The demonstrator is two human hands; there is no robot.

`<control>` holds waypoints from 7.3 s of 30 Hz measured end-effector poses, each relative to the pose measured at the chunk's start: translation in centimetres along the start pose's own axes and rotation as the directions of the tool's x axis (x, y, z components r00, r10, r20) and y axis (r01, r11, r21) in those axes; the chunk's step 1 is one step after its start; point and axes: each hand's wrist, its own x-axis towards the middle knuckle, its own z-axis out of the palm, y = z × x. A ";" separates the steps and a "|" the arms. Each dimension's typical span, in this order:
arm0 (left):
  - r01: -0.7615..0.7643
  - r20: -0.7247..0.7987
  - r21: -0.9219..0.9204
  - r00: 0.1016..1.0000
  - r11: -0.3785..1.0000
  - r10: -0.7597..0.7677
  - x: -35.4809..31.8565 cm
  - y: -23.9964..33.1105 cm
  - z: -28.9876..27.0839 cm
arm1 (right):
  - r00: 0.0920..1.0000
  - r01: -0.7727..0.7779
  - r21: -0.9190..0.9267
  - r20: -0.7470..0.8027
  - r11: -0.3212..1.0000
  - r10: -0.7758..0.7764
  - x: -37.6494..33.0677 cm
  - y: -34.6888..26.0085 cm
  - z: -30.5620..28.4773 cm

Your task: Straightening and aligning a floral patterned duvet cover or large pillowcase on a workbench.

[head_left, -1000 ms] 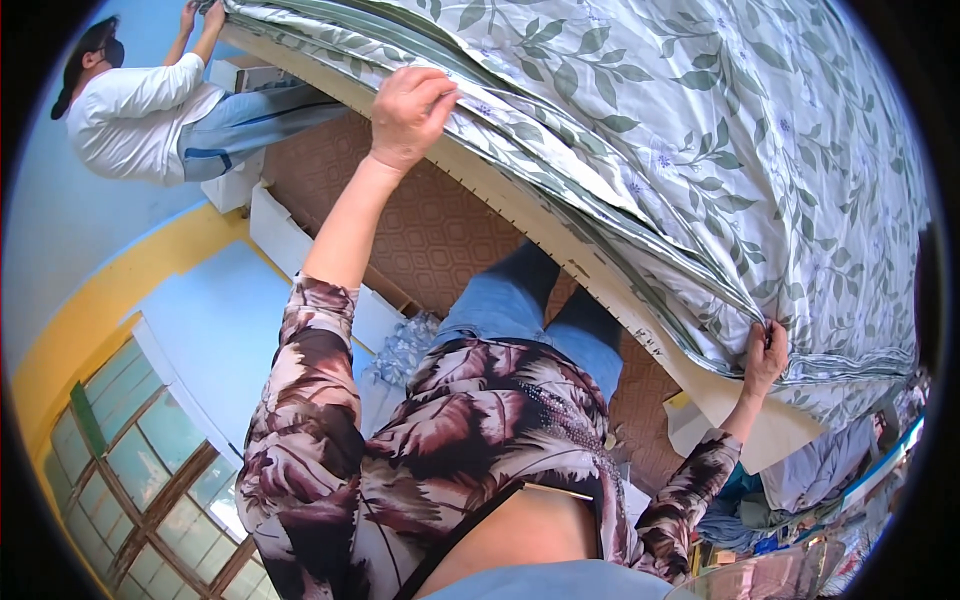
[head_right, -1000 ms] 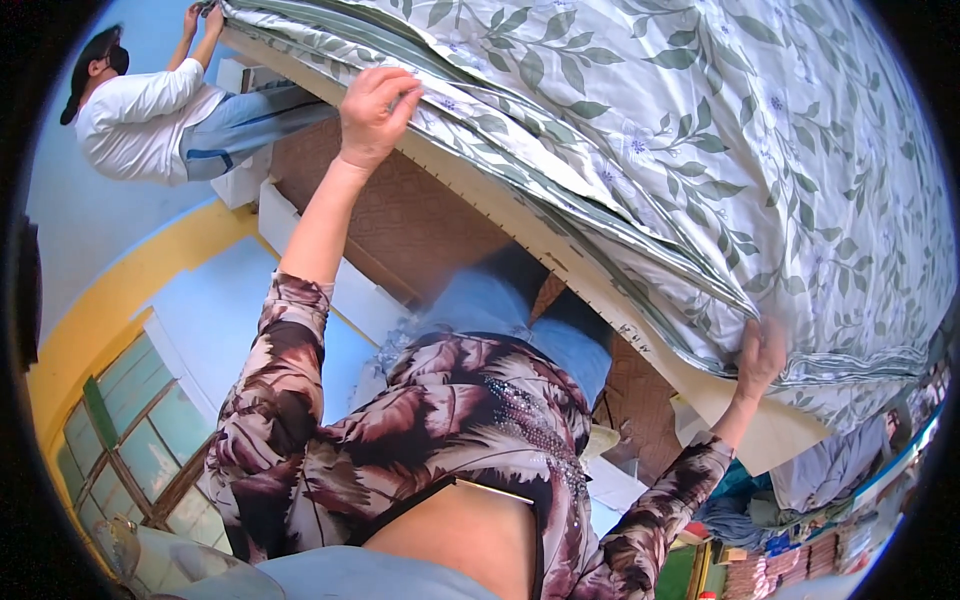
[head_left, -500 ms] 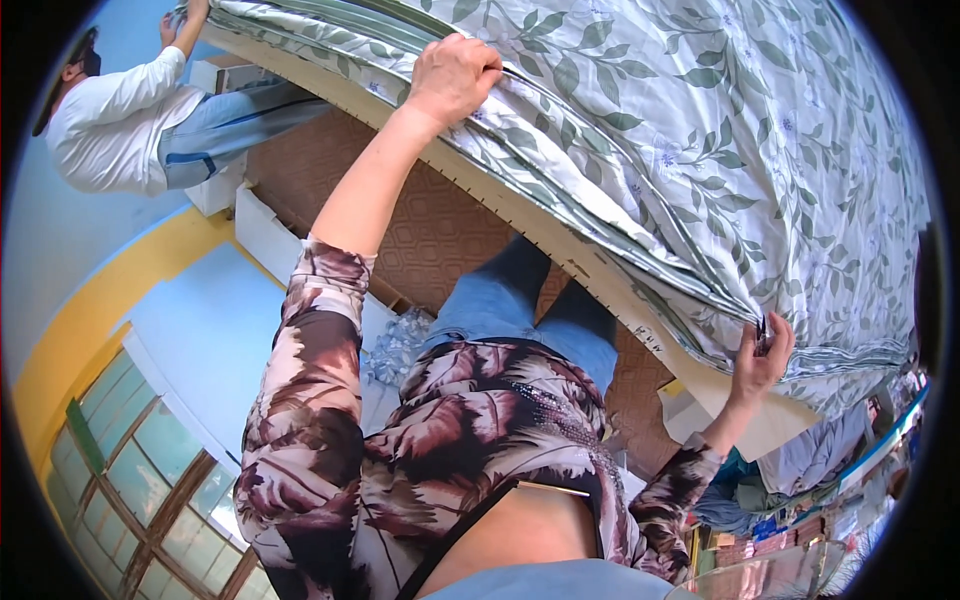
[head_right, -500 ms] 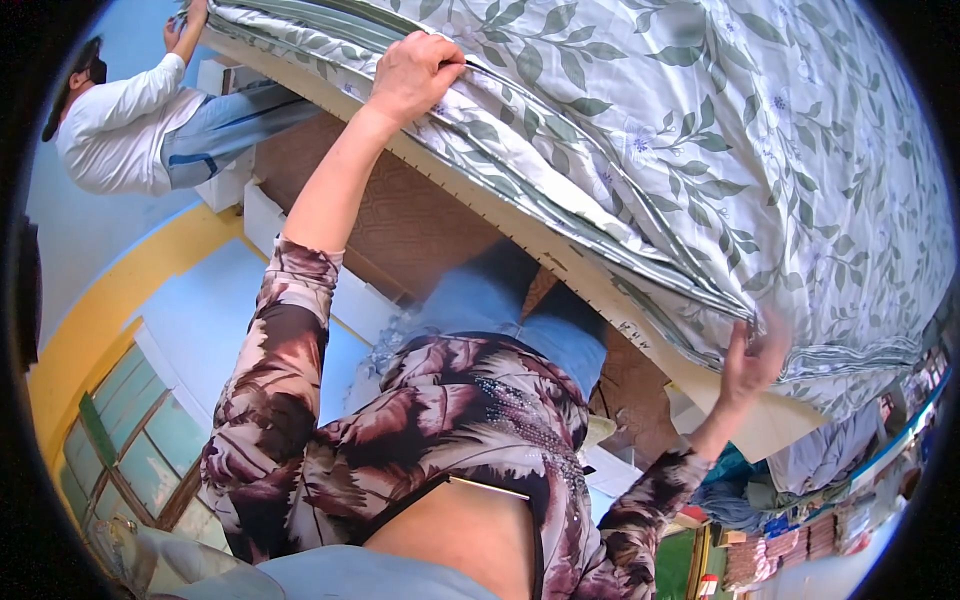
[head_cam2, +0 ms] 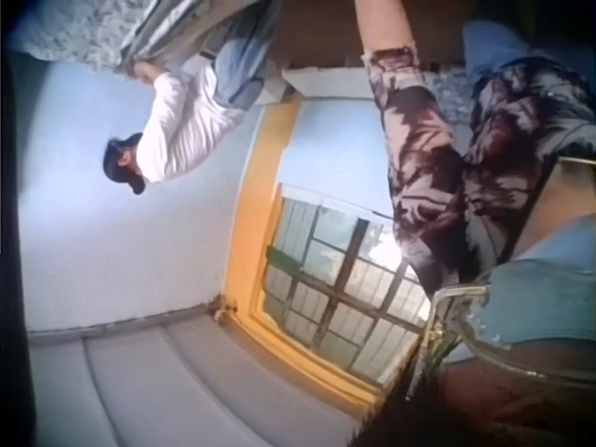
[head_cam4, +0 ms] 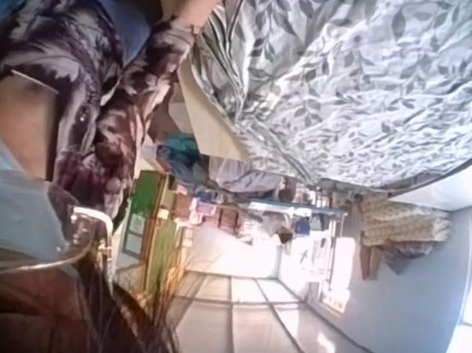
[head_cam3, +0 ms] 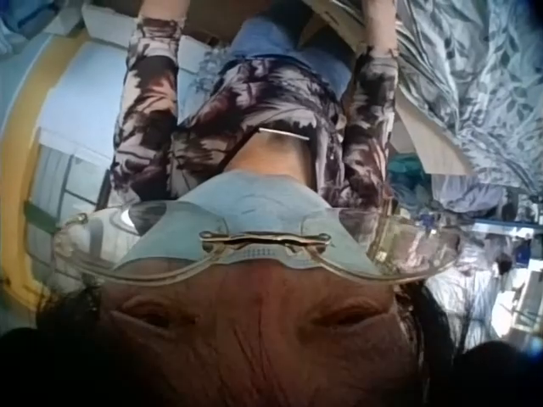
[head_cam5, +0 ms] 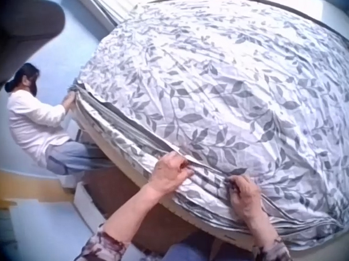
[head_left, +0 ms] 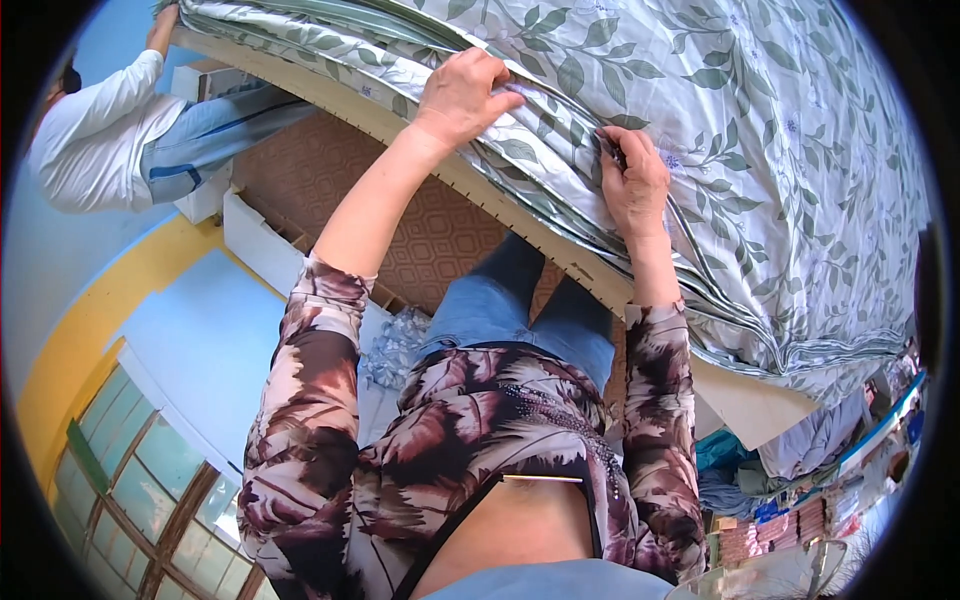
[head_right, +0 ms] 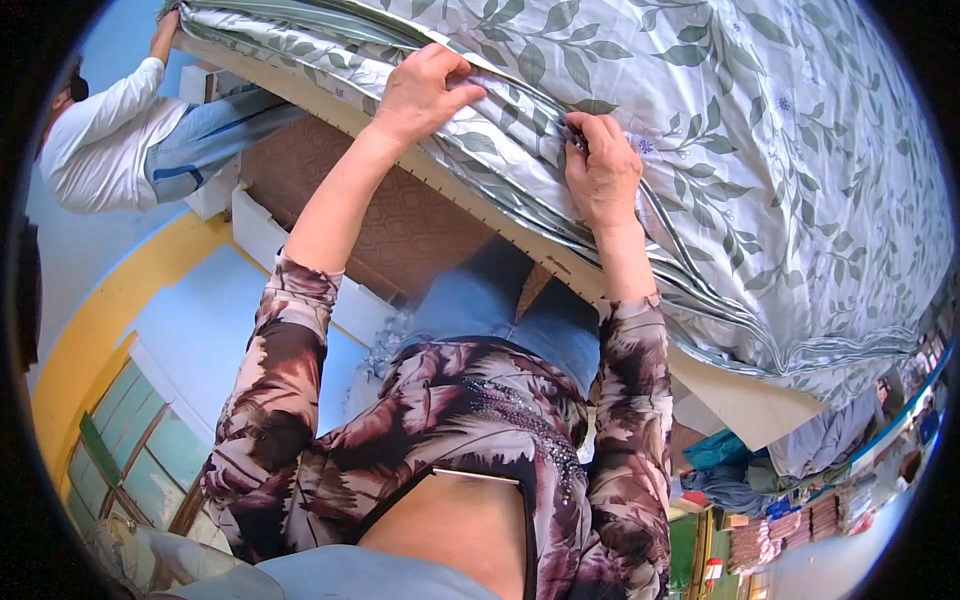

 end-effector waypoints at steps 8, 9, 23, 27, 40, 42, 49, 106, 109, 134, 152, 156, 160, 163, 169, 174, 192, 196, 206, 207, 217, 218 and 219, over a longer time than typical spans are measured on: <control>0.235 0.148 -0.312 0.969 0.920 -0.198 -0.6 -0.8 -1.0 | 0.992 0.010 0.057 0.125 0.998 -0.017 1.2 -1.7 -0.4; 0.258 0.165 -0.426 0.965 0.867 -0.206 -0.8 -0.9 -1.2 | 0.990 0.049 0.048 0.128 0.998 -0.054 1.7 -2.0 -0.1; 0.137 0.081 -0.557 0.991 0.819 -0.110 -0.1 -0.5 -0.1 | 0.942 0.301 -0.172 -0.098 0.938 -0.320 5.1 -1.8 5.6; 0.131 0.057 -0.581 0.991 0.803 -0.121 0.0 -0.3 -0.1 | 0.935 0.309 -0.200 -0.113 0.930 -0.336 5.4 -1.8 6.0; 0.158 0.058 -0.620 0.986 0.769 -0.155 0.1 -0.4 0.1 | 0.930 0.336 -0.149 -0.105 0.930 -0.353 5.9 -1.7 6.0; 0.148 0.042 -0.635 0.987 0.758 -0.157 0.0 -0.1 -0.3 | 0.942 0.312 -0.115 -0.093 0.943 -0.323 5.9 -1.8 5.9; 0.335 -0.300 -0.540 0.780 0.772 -0.549 -9.7 -0.7 -7.7 | 0.963 0.252 -0.055 -0.079 0.966 -0.256 5.8 -2.2 4.8; -0.039 -0.074 0.420 0.994 0.907 0.077 4.2 -2.7 -2.7 | 0.971 -0.222 -0.384 -0.001 0.896 0.240 -11.2 6.9 -15.5; -0.094 -0.210 0.466 0.954 0.880 0.213 3.3 -2.8 -2.2 | 0.954 -0.295 -0.392 -0.070 0.871 0.291 -11.1 8.3 -15.1; -0.597 0.174 0.184 0.802 0.781 0.572 -3.8 3.0 -2.1 | 0.988 0.146 -0.291 0.090 0.945 -0.125 -12.8 1.9 -14.1; -0.460 0.138 0.021 0.881 0.888 0.453 1.8 6.5 2.6 | 0.998 -0.046 -0.404 0.024 0.914 0.061 -13.1 3.4 -15.1; -0.393 0.203 0.077 0.906 0.916 0.371 2.6 5.7 3.2 | 0.996 -0.090 -0.441 -0.025 0.893 0.088 -13.6 4.0 -16.1; -0.319 0.202 0.143 0.936 0.937 0.288 2.9 6.3 4.2 | 0.990 -0.141 -0.469 -0.078 0.872 0.118 -14.7 5.1 -17.1; -0.295 0.155 0.214 0.952 0.931 0.265 2.3 7.2 4.7 | 0.983 -0.180 -0.483 -0.105 0.857 0.147 -15.1 6.1 -17.6; -0.247 -0.020 0.331 0.963 0.911 0.268 0.8 7.6 5.7 | 0.995 -0.087 -0.376 -0.070 0.922 0.065 -14.6 7.1 -19.0; -0.142 0.007 0.374 0.989 0.917 0.150 1.3 8.4 5.6 | 0.994 -0.110 -0.363 -0.048 0.925 0.100 -15.5 10.6 -19.6; -0.340 0.074 -0.123 0.934 0.933 0.350 -6.6 22.2 8.8 | 0.997 -0.014 -0.307 -0.082 0.952 -0.012 -15.0 13.6 -18.9; -0.204 0.126 -0.260 0.962 0.944 0.243 -5.6 24.7 13.3 | 0.996 -0.011 -0.273 -0.092 0.962 -0.015 -15.0 13.6 -18.7; 0.016 0.242 -0.083 0.970 0.996 0.004 -5.0 28.1 16.2 | 0.994 -0.007 -0.208 -0.106 0.978 -0.016 -15.1 14.3 -18.9; 0.039 0.244 -0.049 0.970 0.998 -0.026 -5.0 28.4 16.3 | 0.994 -0.008 -0.204 -0.111 0.979 -0.015 -15.1 14.3 -18.9; 0.212 0.209 -0.239 0.964 0.948 -0.163 -5.8 26.7 16.7 | 0.994 0.001 -0.182 -0.107 0.983 -0.021 -15.2 14.5 -18.8; 0.272 0.245 -0.367 0.951 0.889 -0.190 -5.8 26.2 16.3 | 0.994 0.002 -0.181 -0.107 0.984 -0.021 -15.2 14.6 -18.8; 0.332 0.284 -0.484 0.935 0.810 -0.213 -5.7 25.8 15.9 | 0.994 0.003 -0.177 -0.108 0.984 -0.022 -15.2 14.5 -18.8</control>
